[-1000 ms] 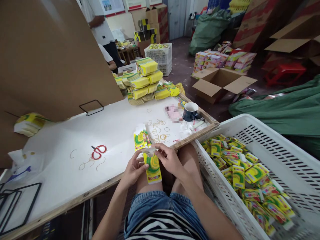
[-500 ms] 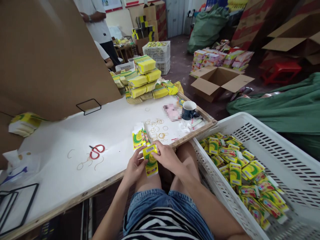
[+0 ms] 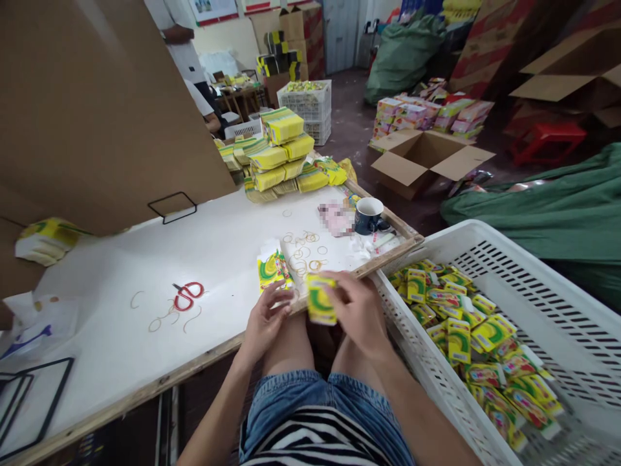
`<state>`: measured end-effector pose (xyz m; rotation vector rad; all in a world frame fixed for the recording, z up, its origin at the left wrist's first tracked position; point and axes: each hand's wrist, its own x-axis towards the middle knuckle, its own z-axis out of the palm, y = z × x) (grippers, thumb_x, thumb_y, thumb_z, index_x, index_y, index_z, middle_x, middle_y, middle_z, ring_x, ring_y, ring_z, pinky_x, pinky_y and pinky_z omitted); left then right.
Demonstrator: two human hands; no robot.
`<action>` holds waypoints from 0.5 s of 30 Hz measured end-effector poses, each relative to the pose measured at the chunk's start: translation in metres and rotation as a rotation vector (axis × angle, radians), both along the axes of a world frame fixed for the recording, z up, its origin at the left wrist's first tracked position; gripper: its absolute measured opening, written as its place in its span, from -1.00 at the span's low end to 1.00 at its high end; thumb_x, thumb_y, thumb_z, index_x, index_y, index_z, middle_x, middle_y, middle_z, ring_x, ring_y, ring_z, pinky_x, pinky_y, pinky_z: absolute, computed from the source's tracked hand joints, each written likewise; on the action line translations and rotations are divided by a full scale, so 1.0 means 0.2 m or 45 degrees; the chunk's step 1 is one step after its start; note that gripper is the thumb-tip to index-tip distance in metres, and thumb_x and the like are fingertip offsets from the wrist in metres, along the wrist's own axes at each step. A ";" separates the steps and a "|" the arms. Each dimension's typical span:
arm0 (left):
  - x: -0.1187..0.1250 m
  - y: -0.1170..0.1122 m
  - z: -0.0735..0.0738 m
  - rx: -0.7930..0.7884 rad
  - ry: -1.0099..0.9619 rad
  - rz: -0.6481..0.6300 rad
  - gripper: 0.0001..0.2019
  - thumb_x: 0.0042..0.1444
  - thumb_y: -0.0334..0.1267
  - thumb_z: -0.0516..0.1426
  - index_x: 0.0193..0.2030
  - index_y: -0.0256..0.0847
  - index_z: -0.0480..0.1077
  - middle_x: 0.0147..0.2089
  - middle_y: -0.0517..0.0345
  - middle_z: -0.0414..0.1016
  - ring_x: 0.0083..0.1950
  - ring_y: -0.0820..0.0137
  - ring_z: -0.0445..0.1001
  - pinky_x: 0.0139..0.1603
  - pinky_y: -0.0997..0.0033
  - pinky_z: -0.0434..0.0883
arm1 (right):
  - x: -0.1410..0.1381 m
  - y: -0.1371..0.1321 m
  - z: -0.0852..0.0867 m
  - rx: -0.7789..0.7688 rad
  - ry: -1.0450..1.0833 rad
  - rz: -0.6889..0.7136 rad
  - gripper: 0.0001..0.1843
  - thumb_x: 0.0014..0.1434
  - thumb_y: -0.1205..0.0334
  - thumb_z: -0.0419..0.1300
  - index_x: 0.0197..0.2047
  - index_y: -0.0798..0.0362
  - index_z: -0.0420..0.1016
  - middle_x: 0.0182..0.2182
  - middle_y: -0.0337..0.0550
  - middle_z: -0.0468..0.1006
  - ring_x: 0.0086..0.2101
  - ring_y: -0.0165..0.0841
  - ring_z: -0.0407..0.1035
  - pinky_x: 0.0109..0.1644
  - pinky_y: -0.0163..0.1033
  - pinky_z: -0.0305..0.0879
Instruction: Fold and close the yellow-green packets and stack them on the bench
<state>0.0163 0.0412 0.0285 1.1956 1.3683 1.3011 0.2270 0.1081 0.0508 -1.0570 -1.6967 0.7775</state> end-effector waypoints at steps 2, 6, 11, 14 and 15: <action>-0.08 0.03 -0.03 0.072 0.298 0.154 -0.53 0.02 -0.26 0.28 0.11 -0.08 0.39 0.16 -0.02 0.43 0.28 0.11 0.31 0.32 0.07 0.21 | 0.17 0.02 0.04 0.291 -0.121 -0.551 -0.75 0.24 0.13 0.16 -0.12 0.04 0.60 -0.21 0.04 0.56 -0.16 -0.13 0.41 0.01 0.03 0.32; -0.24 0.14 -0.11 -0.008 0.724 0.338 -0.39 -0.10 -0.21 0.34 0.14 -0.18 0.34 0.29 -0.16 0.27 0.40 0.00 0.10 0.38 -0.04 0.06 | 0.37 0.05 0.02 0.419 -0.230 -0.872 -0.70 0.20 0.10 0.22 -0.11 0.13 0.60 -0.24 0.10 0.51 -0.16 -0.12 0.39 -0.10 -0.03 0.33; -0.31 0.27 -0.18 -0.360 0.882 0.568 -0.63 0.02 -0.14 0.23 -0.06 -0.28 0.41 -0.20 -0.10 0.53 -0.05 0.05 0.49 -0.01 0.07 0.38 | 0.16 0.00 -0.13 0.139 -0.104 -0.515 -0.74 0.23 0.10 0.16 -0.20 0.09 0.57 -0.28 -0.02 0.51 -0.29 -0.24 0.39 -0.22 -0.13 0.33; -0.31 0.28 -0.19 -0.390 0.836 0.585 -0.83 0.05 -0.22 0.19 -0.22 -0.21 0.40 -0.37 0.07 0.51 -0.31 0.23 0.52 -0.27 0.30 0.38 | -0.01 -0.05 -0.18 0.018 -0.006 -0.321 -0.78 0.26 0.14 0.12 -0.22 0.06 0.54 -0.26 -0.02 0.54 -0.22 -0.21 0.42 -0.13 -0.10 0.34; -0.31 0.27 -0.19 -0.388 0.819 0.591 -0.87 0.05 -0.25 0.18 -0.25 -0.20 0.39 -0.37 0.08 0.52 -0.33 0.26 0.51 -0.31 0.34 0.36 | -0.05 -0.07 -0.17 -0.017 0.012 -0.256 -0.79 0.26 0.15 0.11 -0.22 0.06 0.53 -0.26 -0.02 0.54 -0.21 -0.22 0.42 -0.13 -0.11 0.34</action>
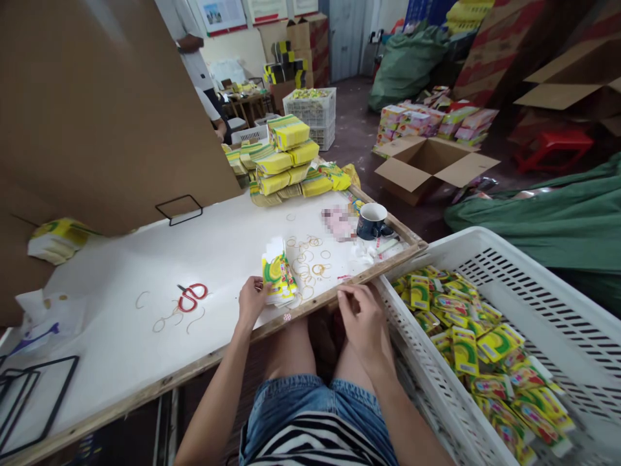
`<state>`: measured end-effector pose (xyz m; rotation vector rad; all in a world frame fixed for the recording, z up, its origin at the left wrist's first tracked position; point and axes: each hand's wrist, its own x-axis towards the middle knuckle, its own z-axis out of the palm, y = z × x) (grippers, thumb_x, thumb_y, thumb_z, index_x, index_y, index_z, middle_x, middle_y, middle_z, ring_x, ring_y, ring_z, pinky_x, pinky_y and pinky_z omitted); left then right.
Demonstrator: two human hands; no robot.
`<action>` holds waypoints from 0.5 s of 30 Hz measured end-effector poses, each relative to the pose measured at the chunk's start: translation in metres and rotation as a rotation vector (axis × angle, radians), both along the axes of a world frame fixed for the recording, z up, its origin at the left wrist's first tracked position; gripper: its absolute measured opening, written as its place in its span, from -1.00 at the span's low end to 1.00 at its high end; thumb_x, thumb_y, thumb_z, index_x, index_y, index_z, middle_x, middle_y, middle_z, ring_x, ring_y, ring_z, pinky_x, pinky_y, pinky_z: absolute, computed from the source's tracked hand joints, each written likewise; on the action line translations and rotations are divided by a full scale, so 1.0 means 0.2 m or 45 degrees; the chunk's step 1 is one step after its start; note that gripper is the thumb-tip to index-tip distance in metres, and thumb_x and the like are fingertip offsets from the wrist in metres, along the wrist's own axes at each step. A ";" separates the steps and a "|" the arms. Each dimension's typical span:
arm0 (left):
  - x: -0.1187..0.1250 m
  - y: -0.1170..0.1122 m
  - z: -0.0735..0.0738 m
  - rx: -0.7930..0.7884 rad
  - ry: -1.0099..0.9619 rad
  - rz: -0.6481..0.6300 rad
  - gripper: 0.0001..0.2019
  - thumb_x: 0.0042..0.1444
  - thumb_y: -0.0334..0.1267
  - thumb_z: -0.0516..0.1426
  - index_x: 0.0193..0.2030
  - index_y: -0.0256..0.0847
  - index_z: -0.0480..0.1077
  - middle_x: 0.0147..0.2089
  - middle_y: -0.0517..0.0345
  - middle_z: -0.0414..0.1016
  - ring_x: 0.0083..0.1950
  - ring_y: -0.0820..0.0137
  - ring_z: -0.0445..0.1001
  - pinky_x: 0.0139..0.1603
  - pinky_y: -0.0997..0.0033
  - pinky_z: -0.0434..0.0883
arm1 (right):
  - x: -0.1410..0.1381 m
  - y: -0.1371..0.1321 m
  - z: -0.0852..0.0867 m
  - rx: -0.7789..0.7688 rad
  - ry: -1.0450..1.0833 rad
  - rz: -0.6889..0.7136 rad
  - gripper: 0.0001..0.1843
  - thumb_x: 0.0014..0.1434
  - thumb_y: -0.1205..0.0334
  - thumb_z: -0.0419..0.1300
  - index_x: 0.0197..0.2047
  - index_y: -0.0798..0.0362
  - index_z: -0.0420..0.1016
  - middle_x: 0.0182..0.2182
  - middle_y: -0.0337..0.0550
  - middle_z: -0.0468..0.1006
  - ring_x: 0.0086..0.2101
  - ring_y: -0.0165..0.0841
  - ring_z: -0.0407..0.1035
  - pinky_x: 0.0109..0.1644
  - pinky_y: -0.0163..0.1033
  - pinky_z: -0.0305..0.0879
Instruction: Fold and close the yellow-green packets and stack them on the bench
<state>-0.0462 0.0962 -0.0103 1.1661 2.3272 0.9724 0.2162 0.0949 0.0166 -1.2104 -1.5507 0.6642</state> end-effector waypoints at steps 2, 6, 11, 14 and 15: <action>0.00 -0.01 -0.01 0.019 -0.036 -0.002 -0.92 0.05 -0.29 0.17 -0.30 -0.19 0.37 -0.37 0.09 0.53 -0.35 0.31 0.52 -0.35 0.40 0.34 | -0.05 -0.02 0.03 -0.046 0.039 0.095 -0.81 0.27 0.17 0.11 -0.16 0.05 0.50 -0.24 -0.03 0.54 -0.28 -0.27 0.41 -0.19 -0.16 0.35; -0.01 -0.03 -0.03 0.036 -0.121 -0.034 -0.95 0.03 -0.35 0.16 -0.35 -0.19 0.34 -0.43 0.14 0.52 -0.39 0.36 0.52 -0.37 0.44 0.35 | -0.11 0.05 0.14 0.181 0.325 -0.182 -0.59 0.26 0.19 0.14 0.16 -0.01 0.24 -0.10 -0.05 0.44 -0.43 -0.40 0.29 -0.37 -0.26 0.30; -0.01 -0.04 -0.06 0.083 -0.168 -0.037 -0.93 0.01 -0.33 0.17 -0.34 -0.20 0.35 -0.48 0.17 0.50 -0.43 0.34 0.52 -0.41 0.44 0.34 | -0.34 0.26 0.11 0.298 -0.180 0.263 -0.68 0.33 0.27 -0.01 0.14 0.02 0.29 -0.08 -0.04 0.44 -0.16 -0.30 0.37 -0.14 -0.17 0.37; -0.01 -0.06 -0.07 0.129 -0.191 -0.059 -0.92 0.01 -0.31 0.16 -0.32 -0.20 0.36 -0.50 0.19 0.48 -0.45 0.34 0.50 -0.42 0.43 0.33 | -0.54 0.36 -0.02 0.214 -0.511 0.584 -0.67 0.15 0.20 0.28 0.01 0.01 0.48 -0.02 0.00 0.48 -0.01 -0.16 0.34 0.05 -0.06 0.31; 0.00 -0.06 -0.07 0.142 -0.201 -0.066 -0.92 0.01 -0.32 0.16 -0.32 -0.20 0.36 -0.50 0.19 0.48 -0.46 0.34 0.49 -0.42 0.42 0.33 | -0.60 0.38 -0.05 0.184 -0.584 0.619 -0.56 0.06 0.16 0.37 0.02 0.02 0.50 0.04 0.06 0.46 0.04 -0.06 0.30 0.08 0.02 0.29</action>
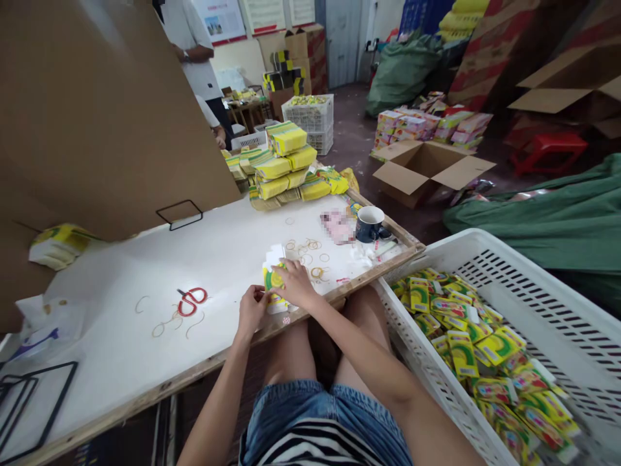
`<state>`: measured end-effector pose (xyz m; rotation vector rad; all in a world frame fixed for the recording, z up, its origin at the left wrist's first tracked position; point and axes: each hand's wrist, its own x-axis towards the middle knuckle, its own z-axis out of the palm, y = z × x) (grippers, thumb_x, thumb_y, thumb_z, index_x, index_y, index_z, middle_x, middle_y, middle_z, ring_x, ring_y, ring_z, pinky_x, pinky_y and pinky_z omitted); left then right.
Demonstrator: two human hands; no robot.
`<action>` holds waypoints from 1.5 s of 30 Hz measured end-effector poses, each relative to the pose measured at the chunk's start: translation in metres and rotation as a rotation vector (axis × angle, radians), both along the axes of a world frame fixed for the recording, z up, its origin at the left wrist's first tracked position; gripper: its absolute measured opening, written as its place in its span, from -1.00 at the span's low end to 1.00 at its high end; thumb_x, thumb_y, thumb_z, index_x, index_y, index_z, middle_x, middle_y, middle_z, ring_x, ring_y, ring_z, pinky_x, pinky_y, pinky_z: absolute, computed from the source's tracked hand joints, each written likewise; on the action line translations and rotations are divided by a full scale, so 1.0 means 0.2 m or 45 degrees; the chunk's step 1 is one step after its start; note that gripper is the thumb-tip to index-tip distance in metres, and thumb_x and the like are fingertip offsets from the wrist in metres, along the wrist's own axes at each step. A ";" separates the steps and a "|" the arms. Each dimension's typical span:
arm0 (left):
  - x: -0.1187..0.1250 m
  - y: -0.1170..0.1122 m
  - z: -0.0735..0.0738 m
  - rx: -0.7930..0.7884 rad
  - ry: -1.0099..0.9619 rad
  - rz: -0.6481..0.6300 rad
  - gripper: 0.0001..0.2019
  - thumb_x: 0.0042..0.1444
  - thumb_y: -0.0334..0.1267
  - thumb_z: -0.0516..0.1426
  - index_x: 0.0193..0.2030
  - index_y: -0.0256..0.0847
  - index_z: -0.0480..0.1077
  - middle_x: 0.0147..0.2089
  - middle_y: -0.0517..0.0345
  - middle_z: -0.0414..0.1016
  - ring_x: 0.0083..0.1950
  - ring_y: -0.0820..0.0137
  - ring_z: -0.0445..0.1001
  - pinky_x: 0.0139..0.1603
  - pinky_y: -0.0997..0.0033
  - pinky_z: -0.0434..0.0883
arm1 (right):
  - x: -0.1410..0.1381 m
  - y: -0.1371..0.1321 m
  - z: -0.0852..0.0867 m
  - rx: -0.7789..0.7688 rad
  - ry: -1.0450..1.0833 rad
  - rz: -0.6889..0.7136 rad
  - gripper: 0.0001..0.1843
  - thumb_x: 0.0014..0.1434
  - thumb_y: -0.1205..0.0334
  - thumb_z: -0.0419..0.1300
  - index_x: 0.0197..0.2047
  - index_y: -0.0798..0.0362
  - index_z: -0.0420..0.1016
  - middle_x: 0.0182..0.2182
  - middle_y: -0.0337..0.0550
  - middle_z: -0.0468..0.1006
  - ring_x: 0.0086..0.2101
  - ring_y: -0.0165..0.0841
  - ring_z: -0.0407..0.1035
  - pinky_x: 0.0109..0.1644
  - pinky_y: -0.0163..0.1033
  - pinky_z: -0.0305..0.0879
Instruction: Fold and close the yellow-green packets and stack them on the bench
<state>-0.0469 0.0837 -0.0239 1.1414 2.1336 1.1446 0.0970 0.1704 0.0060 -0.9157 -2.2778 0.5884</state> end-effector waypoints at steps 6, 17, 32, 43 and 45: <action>0.00 0.00 -0.02 0.046 -0.075 0.005 -0.91 -0.04 -0.31 0.19 -0.35 -0.21 0.39 -0.49 0.17 0.49 -0.45 0.35 0.47 -0.41 0.42 0.33 | -0.13 0.04 -0.06 -0.040 -0.271 0.042 -0.44 -0.17 0.19 0.53 -0.07 0.11 0.55 0.16 0.22 0.34 0.15 0.10 0.13 0.15 0.16 0.11; 0.03 -0.11 0.15 0.302 -0.459 -0.087 -0.50 0.05 0.05 0.20 0.05 -0.23 0.40 -0.06 -0.04 0.56 -0.14 0.31 0.53 -0.16 0.35 0.44 | -0.01 0.02 0.19 -0.015 0.033 -0.001 -0.96 0.15 0.34 0.27 -0.35 0.05 0.51 -0.02 -0.02 0.36 -0.01 -0.13 0.20 0.14 0.03 0.18; 0.22 -0.18 0.25 0.214 -1.528 -0.421 -0.60 -0.14 -0.11 0.40 -0.21 -0.32 0.51 -0.26 -0.03 0.65 -0.12 0.15 0.61 -0.06 0.24 0.50 | 0.19 -0.22 0.23 -0.167 0.507 0.057 -0.91 0.21 0.25 0.20 -0.34 0.01 0.50 0.04 -0.02 0.36 -0.02 -0.15 0.22 0.12 0.04 0.22; 0.31 -0.16 0.20 0.293 -1.286 -0.238 -0.65 -0.06 0.00 0.34 -0.28 -0.25 0.52 -0.39 0.13 0.61 -0.31 0.33 0.57 -0.23 0.36 0.50 | 0.20 -0.33 0.05 -0.587 0.558 -0.224 -0.71 0.27 0.00 0.05 -0.26 0.05 0.40 -0.38 -0.12 0.52 -0.33 -0.25 0.42 -0.21 -0.19 0.36; 0.33 -0.17 0.21 0.302 -1.255 -0.241 -0.66 -0.04 0.02 0.32 -0.31 -0.25 0.53 -0.39 0.14 0.60 -0.31 0.33 0.56 -0.22 0.34 0.49 | 0.20 -0.35 0.04 -0.565 0.592 -0.276 -0.68 0.28 -0.04 0.03 -0.23 0.04 0.38 -0.38 -0.10 0.53 -0.34 -0.24 0.42 -0.22 -0.19 0.37</action>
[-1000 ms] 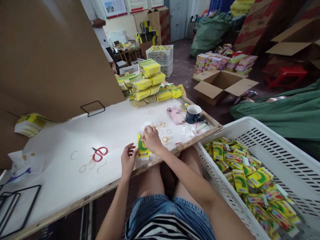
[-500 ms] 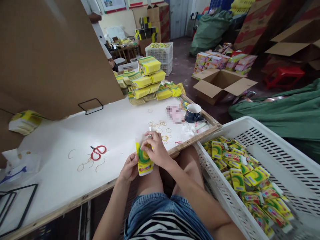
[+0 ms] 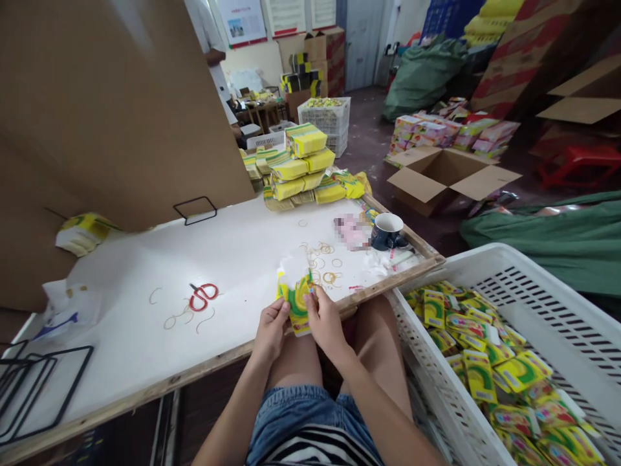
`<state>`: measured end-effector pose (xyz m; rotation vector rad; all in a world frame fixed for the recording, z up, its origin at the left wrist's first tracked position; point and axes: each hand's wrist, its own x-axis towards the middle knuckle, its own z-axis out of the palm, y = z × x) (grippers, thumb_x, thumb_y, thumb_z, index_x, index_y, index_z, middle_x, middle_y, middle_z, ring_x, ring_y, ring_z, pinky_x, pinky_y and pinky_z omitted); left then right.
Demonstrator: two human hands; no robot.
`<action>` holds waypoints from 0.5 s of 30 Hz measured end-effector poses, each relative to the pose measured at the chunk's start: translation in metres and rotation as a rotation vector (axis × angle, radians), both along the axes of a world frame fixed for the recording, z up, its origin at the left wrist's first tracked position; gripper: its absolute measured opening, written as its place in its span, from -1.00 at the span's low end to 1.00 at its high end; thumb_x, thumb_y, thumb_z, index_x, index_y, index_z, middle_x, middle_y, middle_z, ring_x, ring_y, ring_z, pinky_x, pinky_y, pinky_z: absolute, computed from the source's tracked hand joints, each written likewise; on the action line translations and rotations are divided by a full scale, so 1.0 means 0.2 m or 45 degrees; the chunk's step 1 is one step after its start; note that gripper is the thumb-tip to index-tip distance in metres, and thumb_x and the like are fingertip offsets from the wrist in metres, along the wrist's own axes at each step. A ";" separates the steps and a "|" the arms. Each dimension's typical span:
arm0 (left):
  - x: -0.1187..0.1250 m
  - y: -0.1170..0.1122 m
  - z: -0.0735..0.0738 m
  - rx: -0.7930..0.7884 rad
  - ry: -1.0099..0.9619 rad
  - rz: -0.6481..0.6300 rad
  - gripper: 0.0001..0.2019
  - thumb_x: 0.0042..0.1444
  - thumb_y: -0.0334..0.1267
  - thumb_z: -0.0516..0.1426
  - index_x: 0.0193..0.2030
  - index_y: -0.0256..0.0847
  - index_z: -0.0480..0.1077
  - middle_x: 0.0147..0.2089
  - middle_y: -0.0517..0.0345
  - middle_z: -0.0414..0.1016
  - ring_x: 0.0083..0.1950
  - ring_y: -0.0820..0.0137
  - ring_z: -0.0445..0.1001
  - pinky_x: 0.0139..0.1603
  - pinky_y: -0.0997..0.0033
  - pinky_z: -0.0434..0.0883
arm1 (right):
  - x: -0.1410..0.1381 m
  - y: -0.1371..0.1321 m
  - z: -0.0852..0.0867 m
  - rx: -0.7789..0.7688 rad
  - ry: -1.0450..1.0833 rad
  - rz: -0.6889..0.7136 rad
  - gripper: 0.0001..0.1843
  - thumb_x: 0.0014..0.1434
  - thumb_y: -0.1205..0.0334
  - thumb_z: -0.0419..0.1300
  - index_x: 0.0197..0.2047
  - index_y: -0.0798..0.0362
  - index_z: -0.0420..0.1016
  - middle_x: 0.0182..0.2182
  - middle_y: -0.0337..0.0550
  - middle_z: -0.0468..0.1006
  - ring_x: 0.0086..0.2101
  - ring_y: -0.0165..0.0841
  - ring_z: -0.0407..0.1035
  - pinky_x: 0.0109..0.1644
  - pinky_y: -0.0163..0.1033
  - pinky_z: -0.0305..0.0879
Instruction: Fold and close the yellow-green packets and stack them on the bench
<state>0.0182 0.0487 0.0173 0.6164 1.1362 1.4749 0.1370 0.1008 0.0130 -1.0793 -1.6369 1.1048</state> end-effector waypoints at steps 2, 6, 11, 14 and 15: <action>0.01 -0.02 0.02 0.012 0.015 -0.025 -0.64 -0.07 0.03 0.33 -0.31 -0.25 0.54 -0.36 0.10 0.61 -0.27 0.28 0.56 -0.18 0.28 0.49 | 0.00 -0.02 0.00 -0.040 0.065 0.012 -0.65 0.29 -0.08 0.02 -0.16 0.04 0.38 -0.33 -0.06 0.55 -0.31 -0.22 0.45 -0.22 -0.19 0.39; 0.02 -0.04 0.04 0.082 0.030 -0.087 -0.58 -0.12 0.03 0.36 -0.22 -0.26 0.56 -0.26 -0.01 0.63 -0.18 0.19 0.56 -0.10 0.21 0.47 | 0.01 -0.06 0.01 -0.125 0.184 0.127 -0.58 0.29 -0.13 0.02 -0.07 0.04 0.41 -0.22 -0.03 0.58 -0.21 -0.19 0.47 -0.12 -0.16 0.42; 0.03 -0.05 -0.01 0.093 0.094 0.146 -0.67 -0.11 -0.01 0.36 -0.40 -0.26 0.49 -0.44 0.15 0.56 -0.41 0.39 0.47 -0.28 0.39 0.41 | 0.01 -0.12 0.01 -0.166 0.126 0.196 -0.47 0.27 -0.22 -0.02 -0.45 0.05 0.39 -0.56 -0.17 0.47 -0.50 -0.30 0.35 -0.44 -0.26 0.32; 0.03 -0.06 -0.03 0.092 0.137 0.230 -0.67 -0.10 -0.03 0.36 -0.48 -0.26 0.44 -0.51 0.19 0.49 -0.47 0.45 0.40 -0.35 0.45 0.37 | 0.03 -0.14 -0.01 -0.104 0.055 0.077 -0.48 0.23 -0.22 0.05 -0.51 0.05 0.38 -0.60 -0.18 0.44 -0.53 -0.31 0.32 -0.46 -0.26 0.29; 0.03 -0.06 -0.02 0.095 0.150 0.248 -0.68 -0.10 -0.04 0.36 -0.45 -0.27 0.44 -0.49 0.17 0.50 -0.45 0.43 0.42 -0.34 0.44 0.38 | 0.04 -0.14 -0.02 -0.096 0.044 0.052 -0.51 0.21 -0.19 0.09 -0.48 0.05 0.41 -0.56 -0.16 0.48 -0.50 -0.29 0.36 -0.42 -0.24 0.33</action>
